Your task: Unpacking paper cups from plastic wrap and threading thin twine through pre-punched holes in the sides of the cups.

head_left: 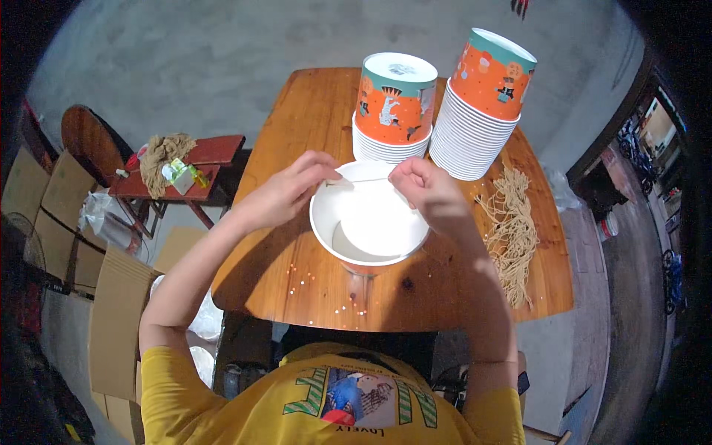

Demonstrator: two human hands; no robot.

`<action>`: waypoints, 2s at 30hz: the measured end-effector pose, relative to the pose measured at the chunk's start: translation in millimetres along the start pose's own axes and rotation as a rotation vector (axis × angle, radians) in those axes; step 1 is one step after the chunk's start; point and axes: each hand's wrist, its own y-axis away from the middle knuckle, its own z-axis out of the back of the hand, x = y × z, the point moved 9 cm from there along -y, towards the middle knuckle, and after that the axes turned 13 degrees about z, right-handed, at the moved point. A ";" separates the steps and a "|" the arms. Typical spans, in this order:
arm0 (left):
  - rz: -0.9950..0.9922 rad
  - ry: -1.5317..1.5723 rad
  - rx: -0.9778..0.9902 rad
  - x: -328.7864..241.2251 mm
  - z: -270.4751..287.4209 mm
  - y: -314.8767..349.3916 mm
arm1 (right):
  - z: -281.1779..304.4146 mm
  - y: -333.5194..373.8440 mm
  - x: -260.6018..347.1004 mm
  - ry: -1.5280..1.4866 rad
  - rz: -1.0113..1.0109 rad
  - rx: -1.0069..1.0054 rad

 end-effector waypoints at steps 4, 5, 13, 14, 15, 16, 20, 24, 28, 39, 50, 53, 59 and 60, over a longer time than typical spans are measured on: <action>0.096 0.137 -0.185 -25.7 17.3 -3.4 | 8.4 10.7 15.4 -0.315 -0.075 -0.014; 0.165 0.237 -0.181 -34.9 12.4 -3.3 | 5.8 12.1 25.3 -0.586 -0.009 -0.022; 0.577 1.100 0.349 -105.9 -71.7 -11.1 | 0.1 23.8 85.2 -0.852 0.095 -0.148; 0.598 1.144 0.352 -101.8 -78.5 -6.4 | 2.5 25.1 81.7 -0.822 0.047 -0.168; 0.609 1.188 0.371 -102.1 -89.3 -1.3 | 10.3 26.6 76.4 -0.828 0.056 -0.160; 0.595 1.274 0.337 -105.4 -91.6 5.9 | 19.4 26.4 66.1 -0.836 0.065 -0.151; 0.605 1.209 0.442 -97.6 -92.5 40.1 | 41.3 28.0 26.4 -0.752 -0.001 -0.258; 0.586 0.870 0.335 -79.1 -75.2 55.8 | 45.4 33.0 -6.6 -0.513 0.031 -0.158; 0.424 0.211 0.025 -90.5 -34.2 38.6 | 52.5 46.9 -22.7 -0.188 0.016 -0.131; -0.143 -0.186 -0.115 -146.1 -47.9 -21.6 | 14.5 103.3 12.9 -0.336 0.074 -0.124; 0.066 0.056 0.069 -111.6 -73.2 -21.3 | 26.8 119.1 -6.1 0.020 0.093 -0.263; 0.384 0.164 0.191 -85.0 -83.0 -21.7 | 28.1 127.3 -15.4 0.051 0.124 -0.370; 0.473 0.272 0.251 -70.3 -93.7 -18.2 | 29.0 131.6 -4.6 0.277 0.162 -0.442; 0.472 0.289 0.254 -70.2 -95.1 -18.8 | 28.9 131.3 -4.6 0.267 0.177 -0.436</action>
